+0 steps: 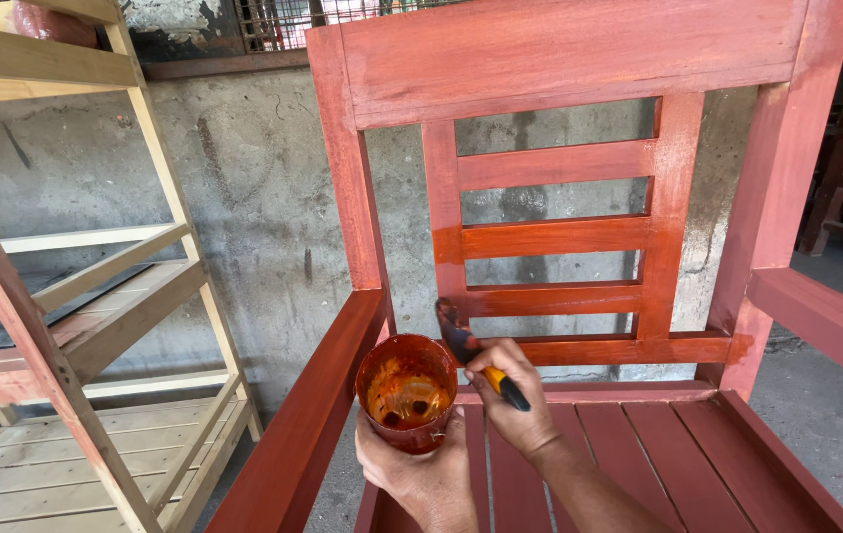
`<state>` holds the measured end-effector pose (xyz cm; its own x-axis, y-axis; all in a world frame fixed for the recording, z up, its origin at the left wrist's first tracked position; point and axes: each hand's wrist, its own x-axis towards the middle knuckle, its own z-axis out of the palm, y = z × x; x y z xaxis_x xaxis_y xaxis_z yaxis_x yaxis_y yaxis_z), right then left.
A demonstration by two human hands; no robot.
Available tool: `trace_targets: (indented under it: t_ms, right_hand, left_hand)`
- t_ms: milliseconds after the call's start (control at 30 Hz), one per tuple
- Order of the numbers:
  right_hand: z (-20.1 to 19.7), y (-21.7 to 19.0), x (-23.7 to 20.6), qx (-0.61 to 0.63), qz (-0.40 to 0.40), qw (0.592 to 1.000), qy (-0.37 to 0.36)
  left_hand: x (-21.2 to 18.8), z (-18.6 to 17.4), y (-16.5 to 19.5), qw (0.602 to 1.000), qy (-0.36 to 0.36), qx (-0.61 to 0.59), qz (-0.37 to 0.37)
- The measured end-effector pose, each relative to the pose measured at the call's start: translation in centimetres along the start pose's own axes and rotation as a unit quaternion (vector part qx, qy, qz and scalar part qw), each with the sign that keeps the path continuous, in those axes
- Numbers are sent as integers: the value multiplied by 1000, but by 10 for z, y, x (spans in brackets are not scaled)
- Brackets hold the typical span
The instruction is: The person applies red wood stain to a wooden chair using a brush, holding a stain container in one hand. They brush the top rail, backrest slats, side frame, and armrest of the chair, dipping the brush back into the container between strokes.
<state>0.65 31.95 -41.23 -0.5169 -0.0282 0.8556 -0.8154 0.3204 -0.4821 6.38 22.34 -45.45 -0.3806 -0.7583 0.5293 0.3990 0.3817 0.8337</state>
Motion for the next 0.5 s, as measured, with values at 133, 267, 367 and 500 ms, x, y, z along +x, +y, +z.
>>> trace_targets:
  t_ms: [133,267,367,500]
  right_hand:
    - [-13,12,7,-87,-33,992,85]
    - [-71,40,-2,-167,-57,967,186]
    - [-114,62,-16,-218,-33,946,238]
    - [-153,74,-24,-238,17,916,322]
  left_hand:
    - [2,0,0,1000,2,4,-8]
    - [1,2,0,1000,-7,4,-10]
    - [-1,3,2,1000,-16,-1,-13]
    - [-4,2,5,999,-36,-7,-21]
